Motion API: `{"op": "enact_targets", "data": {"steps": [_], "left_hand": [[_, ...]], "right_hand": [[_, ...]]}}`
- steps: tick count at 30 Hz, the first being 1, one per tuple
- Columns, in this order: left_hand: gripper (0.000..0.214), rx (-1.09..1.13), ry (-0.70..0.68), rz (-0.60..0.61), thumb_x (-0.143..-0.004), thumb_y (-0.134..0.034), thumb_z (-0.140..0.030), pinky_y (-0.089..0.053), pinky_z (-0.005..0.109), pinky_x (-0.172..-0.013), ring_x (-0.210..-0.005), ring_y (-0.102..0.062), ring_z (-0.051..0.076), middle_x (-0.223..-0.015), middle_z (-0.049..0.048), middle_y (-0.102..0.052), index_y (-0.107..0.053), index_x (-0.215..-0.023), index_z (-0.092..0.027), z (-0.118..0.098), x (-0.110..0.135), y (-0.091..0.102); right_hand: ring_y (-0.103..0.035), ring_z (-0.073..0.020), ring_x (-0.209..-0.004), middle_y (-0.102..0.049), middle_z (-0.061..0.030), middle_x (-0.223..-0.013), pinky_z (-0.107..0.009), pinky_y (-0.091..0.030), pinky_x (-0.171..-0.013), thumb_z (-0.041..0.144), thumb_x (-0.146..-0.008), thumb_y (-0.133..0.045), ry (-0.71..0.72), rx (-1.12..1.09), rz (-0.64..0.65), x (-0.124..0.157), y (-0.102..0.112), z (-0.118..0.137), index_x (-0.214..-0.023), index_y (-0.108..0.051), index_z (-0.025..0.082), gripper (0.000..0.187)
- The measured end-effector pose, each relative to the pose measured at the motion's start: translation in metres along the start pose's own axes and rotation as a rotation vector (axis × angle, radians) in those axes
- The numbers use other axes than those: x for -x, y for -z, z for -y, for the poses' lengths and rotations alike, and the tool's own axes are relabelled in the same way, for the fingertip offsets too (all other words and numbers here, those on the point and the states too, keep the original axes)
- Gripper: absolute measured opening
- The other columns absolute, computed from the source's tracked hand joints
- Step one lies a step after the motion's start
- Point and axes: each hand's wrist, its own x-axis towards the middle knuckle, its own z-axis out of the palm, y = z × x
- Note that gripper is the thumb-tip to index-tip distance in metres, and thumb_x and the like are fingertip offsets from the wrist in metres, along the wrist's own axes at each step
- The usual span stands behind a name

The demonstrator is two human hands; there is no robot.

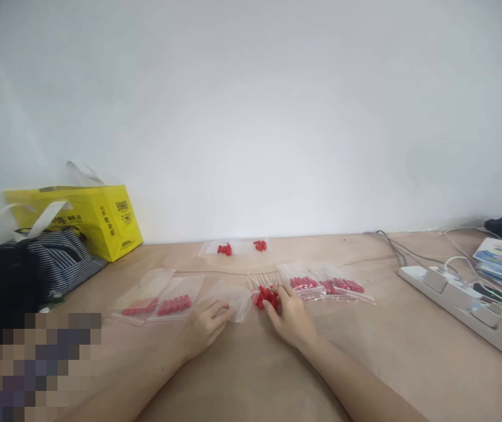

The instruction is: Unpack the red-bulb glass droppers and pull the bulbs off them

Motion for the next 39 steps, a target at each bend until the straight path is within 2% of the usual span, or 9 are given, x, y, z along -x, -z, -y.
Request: {"op": "enact_targets", "data": {"steps": [6, 12, 17, 21, 23, 26, 30, 34, 39], "left_hand": [[0.028, 0.070, 0.124, -0.117, -0.081, -0.031, -0.010, -0.047, 0.023, -0.062, -0.073, -0.058, 0.014, -0.092, 0.0054, -0.059, -0.055, -0.092, -0.020, 0.002, 0.005, -0.006], [0.022, 0.334, 0.299, -0.348, -0.074, -0.029, -0.008, -0.045, 0.028, -0.078, -0.092, -0.056, 0.015, -0.095, 0.0060, -0.059, -0.047, -0.081, -0.020, 0.012, 0.001, 0.007], [0.019, 0.499, 0.538, -0.366, -0.064, -0.032, -0.015, -0.043, 0.034, -0.083, -0.093, -0.054, 0.019, -0.098, 0.0056, -0.059, -0.048, -0.074, -0.018, 0.066, 0.007, 0.037], [0.024, 0.687, 0.707, -0.424, -0.064, -0.035, -0.031, -0.043, 0.035, -0.084, -0.088, -0.056, 0.022, -0.083, 0.0061, -0.061, -0.052, -0.073, -0.016, 0.123, 0.033, 0.054], [0.026, 0.677, 0.819, -0.445, -0.063, -0.037, -0.036, -0.046, 0.035, -0.080, -0.083, -0.057, 0.021, -0.079, 0.0051, -0.060, -0.051, -0.074, -0.017, 0.143, 0.048, 0.057], [0.025, 0.539, 0.908, -0.327, -0.055, -0.046, -0.032, -0.049, 0.034, -0.074, -0.076, -0.059, 0.020, -0.074, 0.0029, -0.060, -0.048, -0.076, -0.018, 0.158, 0.066, 0.058], [0.028, 0.387, 0.930, -0.234, -0.047, -0.046, -0.021, -0.047, 0.039, -0.077, -0.079, -0.058, 0.024, -0.079, 0.0049, -0.061, -0.051, -0.074, -0.019, 0.163, 0.079, 0.061], [0.028, 0.210, 0.881, -0.163, -0.049, -0.047, -0.020, -0.038, 0.044, -0.089, -0.094, -0.054, 0.029, -0.090, 0.0078, -0.059, -0.056, -0.076, -0.019, 0.160, 0.075, 0.067], [0.029, 0.103, 0.664, -0.085, -0.065, -0.041, -0.023, -0.039, 0.038, -0.088, -0.096, -0.052, 0.024, -0.099, 0.0073, -0.056, -0.055, -0.089, -0.018, 0.122, 0.041, 0.060]], "right_hand": [[-0.054, -0.0150, -0.067, -0.053, -0.0075, -0.085, -0.028, -0.048, -0.060, 0.023, -0.078, -0.046, 0.003, -0.059, -0.023, 0.010, 0.000, -0.004, -0.086, -0.054, 0.018, 0.012], [-0.055, -0.0158, -0.071, -0.053, -0.0058, -0.078, -0.029, -0.047, -0.065, 0.020, -0.078, -0.043, 0.045, -0.020, -0.043, 0.008, 0.000, -0.009, -0.074, -0.055, 0.019, 0.013], [-0.056, -0.0161, -0.073, -0.055, -0.0062, -0.079, -0.029, -0.048, -0.068, 0.018, -0.079, -0.042, 0.036, -0.009, -0.029, 0.005, -0.001, -0.016, -0.075, -0.058, 0.019, 0.016], [-0.057, -0.0161, -0.078, -0.056, -0.0068, -0.082, -0.028, -0.047, -0.072, 0.017, -0.080, -0.040, 0.059, -0.018, 0.000, 0.004, -0.004, -0.017, -0.079, -0.060, 0.019, 0.021], [-0.057, -0.0163, -0.080, -0.056, -0.0069, -0.083, -0.029, -0.047, -0.073, 0.016, -0.081, -0.039, 0.077, -0.026, 0.011, 0.003, -0.005, -0.018, -0.081, -0.061, 0.019, 0.023], [-0.055, -0.0177, -0.086, -0.056, -0.0073, -0.087, -0.031, -0.046, -0.076, 0.015, -0.080, -0.038, 0.081, -0.010, 0.000, 0.002, -0.006, -0.019, -0.088, -0.060, 0.019, 0.024], [-0.055, -0.0190, -0.087, -0.056, -0.0081, -0.094, -0.032, -0.045, -0.077, 0.018, -0.077, -0.043, -0.025, 0.108, -0.017, 0.002, -0.006, -0.019, -0.097, -0.057, 0.019, 0.024], [-0.055, -0.0203, -0.091, -0.057, -0.0098, -0.098, -0.033, -0.042, -0.081, 0.023, -0.077, -0.046, -0.119, 0.177, 0.025, 0.001, -0.006, -0.020, -0.104, -0.053, 0.017, 0.029], [-0.051, -0.0224, -0.100, -0.056, -0.0131, -0.107, -0.034, -0.041, -0.083, 0.027, -0.077, -0.046, -0.142, 0.164, 0.025, 0.000, -0.008, -0.025, -0.110, -0.051, 0.012, 0.036]]}}
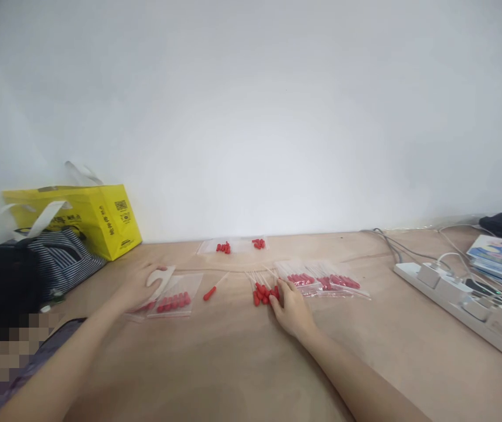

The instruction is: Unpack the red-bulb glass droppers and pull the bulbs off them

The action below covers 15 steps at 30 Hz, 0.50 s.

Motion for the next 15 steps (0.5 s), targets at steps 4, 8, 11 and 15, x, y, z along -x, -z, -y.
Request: {"op": "enact_targets", "data": {"steps": [4, 8, 11, 15], "left_hand": [[0.021, 0.063, -0.204, 0.157, -0.071, -0.041, -0.019, -0.039, 0.031, -0.085, -0.094, -0.052, 0.019, -0.098, 0.0042, -0.056, -0.054, -0.087, -0.020, -0.056, 0.007, -0.024], [0.015, 0.032, -0.221, 0.246, -0.073, -0.042, -0.015, -0.039, 0.029, -0.081, -0.090, -0.052, 0.019, -0.093, 0.0051, -0.056, -0.052, -0.083, -0.019, -0.087, 0.004, -0.046], [0.015, 0.010, -0.157, 0.252, -0.071, -0.041, -0.008, -0.040, 0.030, -0.074, -0.084, -0.053, 0.020, -0.087, 0.0068, -0.056, -0.051, -0.079, -0.017, -0.092, -0.006, -0.056], [0.019, -0.001, -0.066, 0.264, -0.070, -0.037, -0.002, -0.039, 0.029, -0.070, -0.081, -0.054, 0.020, -0.082, 0.0079, -0.057, -0.050, -0.073, -0.016, -0.093, -0.016, -0.063]], "right_hand": [[-0.048, -0.0234, -0.105, -0.054, -0.0142, -0.110, -0.036, -0.039, -0.087, 0.030, -0.078, -0.047, -0.013, 0.020, 0.003, -0.003, 0.001, -0.001, -0.109, -0.051, 0.011, 0.037], [-0.052, -0.0203, -0.099, -0.058, -0.0132, -0.101, -0.031, -0.041, -0.082, 0.027, -0.084, -0.039, -0.104, 0.104, 0.085, -0.013, 0.008, 0.000, -0.103, -0.053, 0.011, 0.029], [-0.056, -0.0209, -0.091, -0.058, -0.0143, -0.095, -0.030, -0.042, -0.073, 0.019, -0.084, -0.035, -0.180, 0.179, 0.119, -0.020, 0.012, -0.001, -0.098, -0.055, 0.012, 0.026], [-0.058, -0.0246, -0.082, -0.055, -0.0171, -0.096, -0.032, -0.041, -0.063, 0.018, -0.080, -0.040, -0.264, 0.256, 0.132, -0.023, 0.013, 0.001, -0.090, -0.058, 0.013, 0.021]]}}
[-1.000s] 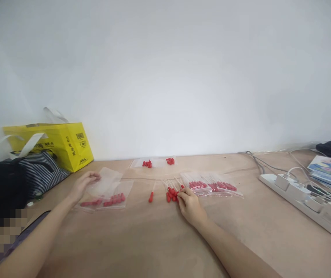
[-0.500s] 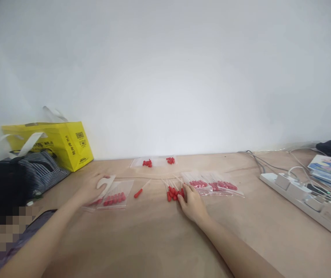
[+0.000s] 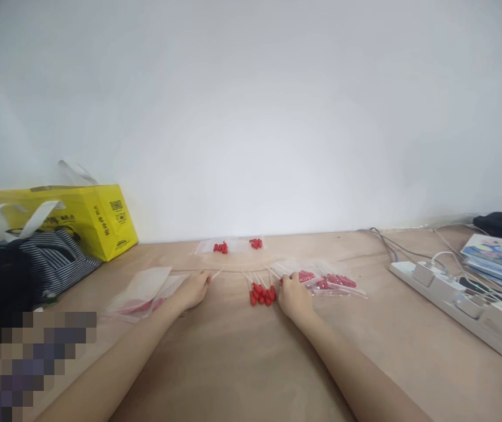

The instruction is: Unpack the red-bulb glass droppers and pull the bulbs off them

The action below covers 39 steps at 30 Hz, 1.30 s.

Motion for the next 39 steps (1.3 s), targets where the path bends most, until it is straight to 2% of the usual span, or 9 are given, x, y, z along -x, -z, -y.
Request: {"op": "enact_targets", "data": {"steps": [4, 10, 14, 19, 22, 26, 31, 36, 39], "left_hand": [[0.018, 0.055, 0.078, 0.010, -0.069, -0.041, -0.002, -0.038, 0.025, -0.069, -0.081, -0.055, 0.017, -0.082, 0.0062, -0.059, -0.051, -0.074, -0.016, -0.012, -0.006, -0.010], [0.012, 0.193, 0.220, 0.015, -0.068, -0.049, -0.011, -0.038, 0.021, -0.058, -0.072, -0.058, 0.015, -0.080, 0.0046, -0.064, -0.053, -0.077, -0.016, -0.055, -0.011, -0.030], [0.010, 0.268, 0.250, 0.014, -0.074, -0.048, -0.021, -0.039, 0.020, -0.058, -0.072, -0.060, 0.014, -0.076, 0.0031, -0.066, -0.056, -0.077, -0.017, -0.077, -0.015, -0.032], [0.039, 0.294, 0.294, 0.042, -0.072, -0.049, -0.048, -0.041, 0.024, -0.061, -0.070, -0.062, 0.019, -0.062, 0.0055, -0.066, -0.056, -0.087, -0.012, -0.097, -0.024, -0.029], [0.048, 0.304, 0.304, 0.080, -0.067, -0.056, -0.045, -0.042, 0.024, -0.060, -0.064, -0.063, 0.018, -0.056, 0.0043, -0.065, -0.051, -0.099, -0.009, -0.104, -0.029, -0.028], [0.048, 0.310, 0.306, 0.132, -0.062, -0.059, -0.027, -0.040, 0.022, -0.052, -0.056, -0.062, 0.016, -0.055, 0.0035, -0.065, -0.047, -0.105, -0.008, -0.099, -0.032, -0.027], [0.047, 0.307, 0.312, 0.130, -0.057, -0.060, -0.023, -0.036, 0.022, -0.043, -0.052, -0.059, 0.016, -0.074, 0.0091, -0.068, -0.050, -0.101, -0.012, -0.074, -0.028, -0.026], [0.020, 0.358, 0.235, 0.122, -0.069, -0.052, -0.032, -0.034, 0.020, -0.043, -0.046, -0.054, 0.012, -0.058, 0.0019, -0.063, -0.059, -0.075, -0.014, -0.065, -0.020, -0.032], [0.021, 0.381, 0.184, 0.104, -0.072, -0.048, -0.030, -0.034, 0.019, -0.046, -0.049, -0.053, 0.011, -0.054, -0.0001, -0.060, -0.057, -0.060, -0.015, -0.069, -0.017, -0.036]], "right_hand": [[-0.059, -0.0247, -0.080, -0.056, -0.0165, -0.095, -0.030, -0.040, -0.061, 0.018, -0.079, -0.040, -0.054, 0.021, 0.012, -0.001, 0.003, 0.003, -0.088, -0.059, 0.012, 0.022], [-0.058, -0.0207, -0.086, -0.062, -0.0102, -0.090, -0.026, -0.038, -0.067, 0.025, -0.078, -0.044, -0.050, -0.080, -0.003, -0.003, 0.007, 0.007, -0.095, -0.060, 0.016, 0.025], [-0.060, -0.0182, -0.077, -0.066, -0.0062, -0.079, -0.024, -0.038, -0.063, 0.027, -0.074, -0.047, -0.021, -0.219, -0.016, 0.000, 0.004, 0.011, -0.085, -0.063, 0.017, 0.021], [-0.060, -0.0159, -0.065, -0.067, -0.0041, -0.070, -0.023, -0.038, -0.058, 0.030, -0.075, -0.046, 0.045, -0.337, -0.006, 0.003, 0.000, 0.012, -0.072, -0.064, 0.018, 0.022], [-0.059, -0.0156, -0.060, -0.066, -0.0036, -0.065, -0.022, -0.037, -0.054, 0.030, -0.077, -0.041, 0.072, -0.392, -0.008, 0.004, 0.000, 0.010, -0.065, -0.063, 0.018, 0.028], [-0.058, -0.0155, -0.056, -0.066, -0.0031, -0.062, -0.022, -0.037, -0.052, 0.031, -0.077, -0.042, 0.087, -0.450, -0.028, 0.007, 0.001, 0.007, -0.062, -0.062, 0.017, 0.029], [-0.057, -0.0152, -0.054, -0.065, -0.0034, -0.061, -0.023, -0.039, -0.052, 0.032, -0.075, -0.044, 0.097, -0.499, -0.058, 0.012, 0.000, 0.007, -0.063, -0.062, 0.017, 0.027], [-0.057, -0.0144, -0.059, -0.065, -0.0035, -0.065, -0.023, -0.041, -0.056, 0.028, -0.075, -0.044, 0.200, -0.562, -0.048, 0.014, -0.005, 0.009, -0.068, -0.063, 0.017, 0.023], [-0.055, -0.0155, -0.062, -0.063, -0.0048, -0.067, -0.024, -0.041, -0.057, 0.027, -0.074, -0.045, 0.245, -0.519, -0.082, 0.013, -0.010, 0.008, -0.071, -0.064, 0.017, 0.021]]}}
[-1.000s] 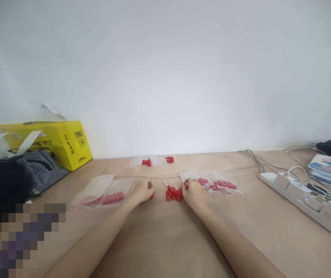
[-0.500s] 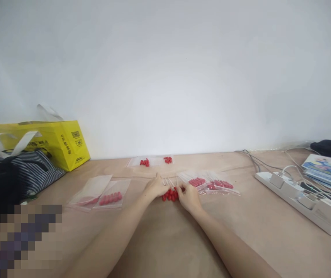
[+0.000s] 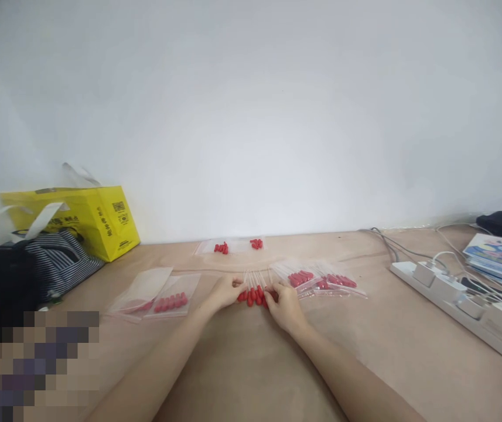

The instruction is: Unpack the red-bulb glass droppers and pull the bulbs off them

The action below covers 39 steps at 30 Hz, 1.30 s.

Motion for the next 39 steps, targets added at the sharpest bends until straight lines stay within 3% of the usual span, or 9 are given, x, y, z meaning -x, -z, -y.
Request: {"op": "enact_targets", "data": {"steps": [10, 16, 20, 23, 26, 29, 33, 39], "left_hand": [[0.034, -0.006, -0.082, -0.045, -0.079, -0.037, -0.025, -0.037, 0.019, -0.056, -0.055, -0.055, 0.011, -0.052, -0.0002, -0.058, -0.057, -0.053, -0.016, 0.004, 0.007, 0.008], [0.028, -0.032, -0.068, -0.010, -0.080, -0.037, -0.023, -0.037, 0.018, -0.050, -0.050, -0.057, 0.010, -0.055, -0.0011, -0.060, -0.061, -0.067, -0.016, 0.021, 0.018, 0.022], [0.021, -0.092, -0.085, -0.081, -0.078, -0.043, -0.022, -0.040, 0.022, -0.064, -0.069, -0.059, 0.014, -0.078, 0.0037, -0.065, -0.062, -0.083, -0.016, 0.036, 0.038, 0.047], [0.017, -0.160, -0.132, -0.098, -0.074, -0.048, -0.025, -0.040, 0.027, -0.072, -0.078, -0.056, 0.018, -0.082, 0.0057, -0.063, -0.061, -0.082, -0.016, 0.056, 0.057, 0.073], [0.022, -0.288, -0.383, -0.018, -0.070, -0.055, -0.034, -0.039, 0.027, -0.077, -0.087, -0.052, 0.018, -0.093, 0.0042, -0.058, -0.058, -0.086, -0.019, 0.081, 0.074, 0.098], [0.022, -0.364, -0.370, 0.028, -0.073, -0.052, -0.035, -0.040, 0.028, -0.077, -0.089, -0.052, 0.019, -0.097, 0.0045, -0.057, -0.056, -0.091, -0.021, 0.099, 0.082, 0.111], [0.022, -0.500, -0.395, 0.036, -0.080, -0.041, -0.026, -0.039, 0.033, -0.083, -0.093, -0.053, 0.020, -0.098, 0.0060, -0.059, -0.058, -0.094, -0.022, 0.109, 0.079, 0.110], [0.039, -0.496, -0.482, 0.085, -0.076, -0.033, -0.005, -0.036, 0.032, -0.090, -0.103, -0.049, 0.018, -0.109, 0.0039, -0.057, -0.056, -0.102, -0.022, 0.105, 0.068, 0.092]], "right_hand": [[-0.050, -0.0134, -0.058, -0.053, -0.0043, -0.071, -0.025, -0.041, -0.056, 0.034, -0.074, -0.049, 0.005, 0.056, -0.062, 0.004, 0.002, -0.003, -0.077, -0.061, 0.016, 0.022], [-0.051, -0.0147, -0.061, -0.053, -0.0040, -0.069, -0.026, -0.041, -0.060, 0.030, -0.077, -0.046, 0.023, 0.064, -0.067, 0.007, 0.005, 0.002, -0.077, -0.061, 0.017, 0.021], [-0.048, -0.0127, -0.056, -0.051, -0.0030, -0.068, -0.024, -0.039, -0.055, 0.027, -0.078, -0.045, 0.067, 0.051, -0.083, 0.010, 0.005, 0.006, -0.075, -0.061, 0.017, 0.019], [-0.049, -0.0132, -0.060, -0.052, -0.0035, -0.070, -0.024, -0.040, -0.056, 0.024, -0.078, -0.044, 0.134, 0.032, -0.053, 0.013, 0.005, 0.009, -0.077, -0.060, 0.018, 0.018], [-0.051, -0.0143, -0.068, -0.053, -0.0043, -0.074, -0.024, -0.042, -0.061, 0.021, -0.079, -0.043, 0.208, 0.017, -0.021, 0.015, 0.003, 0.012, -0.080, -0.060, 0.018, 0.017], [-0.052, -0.0138, -0.069, -0.052, -0.0042, -0.075, -0.024, -0.042, -0.063, 0.019, -0.079, -0.042, 0.268, 0.004, 0.006, 0.016, 0.001, 0.012, -0.081, -0.059, 0.018, 0.017], [-0.052, -0.0137, -0.070, -0.052, -0.0042, -0.076, -0.024, -0.043, -0.063, 0.018, -0.078, -0.043, 0.291, -0.003, 0.031, 0.018, 0.000, 0.012, -0.081, -0.059, 0.019, 0.016], [-0.052, -0.0136, -0.069, -0.052, -0.0041, -0.076, -0.024, -0.043, -0.061, 0.018, -0.079, -0.042, 0.288, 0.013, 0.027, 0.018, 0.001, 0.012, -0.083, -0.059, 0.019, 0.017]]}}
